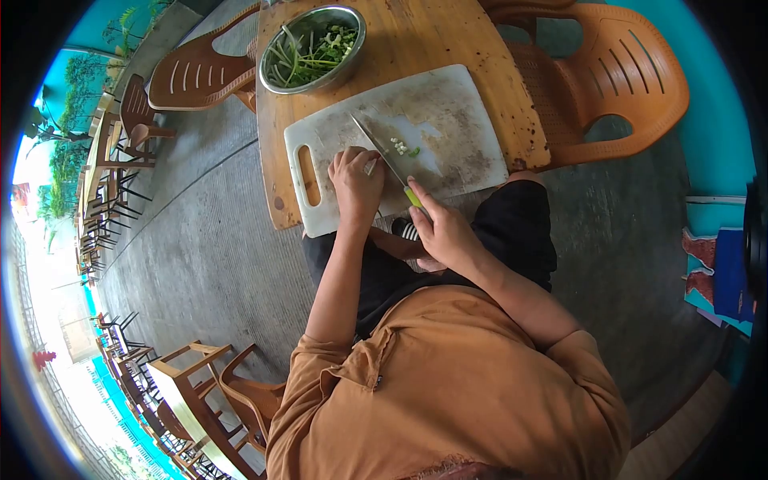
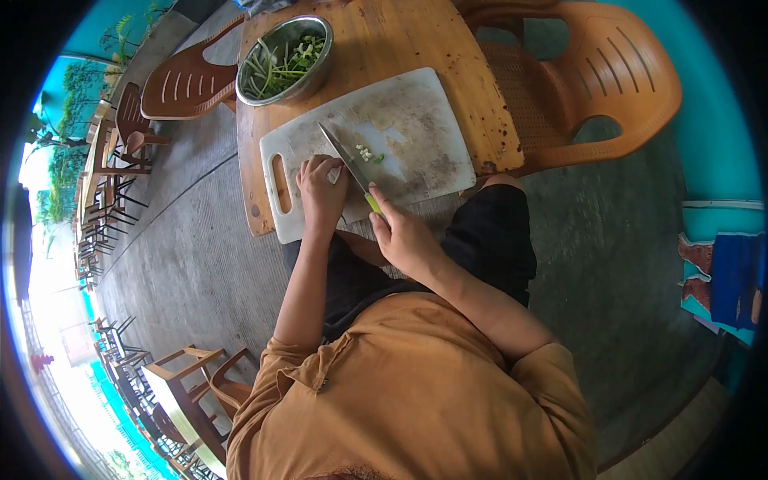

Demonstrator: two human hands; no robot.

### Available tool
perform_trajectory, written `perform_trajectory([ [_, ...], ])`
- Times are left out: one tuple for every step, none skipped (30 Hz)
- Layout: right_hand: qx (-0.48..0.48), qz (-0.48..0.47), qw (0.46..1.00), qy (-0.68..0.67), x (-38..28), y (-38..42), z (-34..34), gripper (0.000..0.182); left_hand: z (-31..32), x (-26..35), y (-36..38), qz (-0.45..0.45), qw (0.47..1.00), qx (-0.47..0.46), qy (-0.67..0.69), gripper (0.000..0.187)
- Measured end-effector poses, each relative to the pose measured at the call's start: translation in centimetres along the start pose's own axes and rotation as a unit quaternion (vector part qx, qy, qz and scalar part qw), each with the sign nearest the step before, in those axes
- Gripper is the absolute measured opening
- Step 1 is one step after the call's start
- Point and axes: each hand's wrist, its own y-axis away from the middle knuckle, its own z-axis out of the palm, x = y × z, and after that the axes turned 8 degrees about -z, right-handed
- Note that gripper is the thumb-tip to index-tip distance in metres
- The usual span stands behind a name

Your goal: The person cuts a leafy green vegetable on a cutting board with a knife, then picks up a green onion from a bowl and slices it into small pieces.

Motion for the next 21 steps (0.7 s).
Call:
perform_trajectory([
  [0.007,-0.016,1.0,0.026,0.1,-0.3,0.3,0.055,-0.1,0.0,0.0,-0.005,1.0,-0.008,-0.003,0.014],
  [0.013,-0.031,0.998,0.053,0.2,-0.6,0.4,0.055,-0.1,0.0,0.0,-0.004,1.0,-0.007,-0.004,0.014],
  [0.014,-0.033,0.998,0.052,0.4,-0.7,0.5,0.055,0.0,0.0,0.1,-0.004,1.0,-0.005,-0.013,0.015],
  [0.022,-0.05,0.997,0.058,0.6,-0.8,0.6,0.055,0.1,0.1,0.2,-0.004,1.0,-0.003,-0.023,0.015],
  [0.029,-0.067,0.995,0.064,0.6,-0.7,0.6,0.055,0.2,0.0,0.3,-0.004,1.0,-0.003,-0.023,0.015],
  [0.03,-0.068,0.995,0.065,0.6,-0.7,0.5,0.055,0.4,-0.1,0.4,-0.004,1.0,0.006,-0.023,0.015],
  [0.021,-0.06,0.995,0.071,0.7,-0.5,0.2,0.055,0.6,-0.1,0.5,-0.005,1.0,0.016,-0.023,0.015],
  [0.013,-0.053,0.995,0.078,0.7,-0.3,0.0,0.056,0.5,0.0,0.5,-0.004,1.0,0.017,-0.022,0.015],
  [0.013,-0.053,0.995,0.079,0.8,0.0,-0.3,0.056,0.5,0.2,0.6,-0.004,1.0,0.018,-0.014,0.014],
  [0.023,-0.059,0.995,0.076,0.8,0.2,-0.5,0.055,0.5,0.4,0.6,-0.004,1.0,0.02,-0.006,0.013],
  [0.034,-0.066,0.995,0.073,0.9,0.4,-0.7,0.055,0.5,0.4,0.6,-0.004,1.0,0.02,-0.006,0.013],
  [0.034,-0.065,0.995,0.074,1.1,0.6,-0.9,0.055,0.6,0.4,0.6,0.0,1.0,0.027,-0.008,0.012],
  [0.035,-0.072,0.995,0.057,1.3,0.7,-1.0,0.054,0.7,0.4,0.6,0.005,0.999,0.034,-0.011,0.012],
  [0.037,-0.079,0.995,0.04,1.4,0.8,-1.0,0.054,0.7,0.5,0.5,0.005,0.999,0.033,-0.011,0.012],
  [0.037,-0.079,0.995,0.04,1.4,0.9,-1.1,0.054,0.7,0.6,0.4,0.003,1.0,0.025,-0.014,0.011],
  [0.04,-0.086,0.995,0.028,1.4,0.8,-1.2,0.053,0.6,0.8,0.2,0.001,1.0,0.016,-0.018,0.011],
  [0.043,-0.093,0.995,0.017,1.3,0.8,-1.3,0.053,0.7,0.7,0.1,0.001,1.0,0.016,-0.018,0.011],
  [0.043,-0.093,0.995,0.016,1.0,0.8,-1.5,0.053,0.9,0.7,-0.1,0.008,1.0,0.013,-0.021,0.012],
  [0.025,-0.069,0.997,0.01,0.7,0.8,-1.7,0.053,0.9,0.6,-0.1,0.015,1.0,0.01,-0.025,0.013],
  [0.008,-0.044,0.999,0.004,0.6,0.9,-1.8,0.053,0.9,0.7,-0.1,0.015,1.0,0.01,-0.025,0.013],
  [0.007,-0.044,0.999,0.003,0.6,0.9,-1.8,0.053,0.9,0.7,-0.1,0.019,1.0,0.014,-0.021,0.012],
])
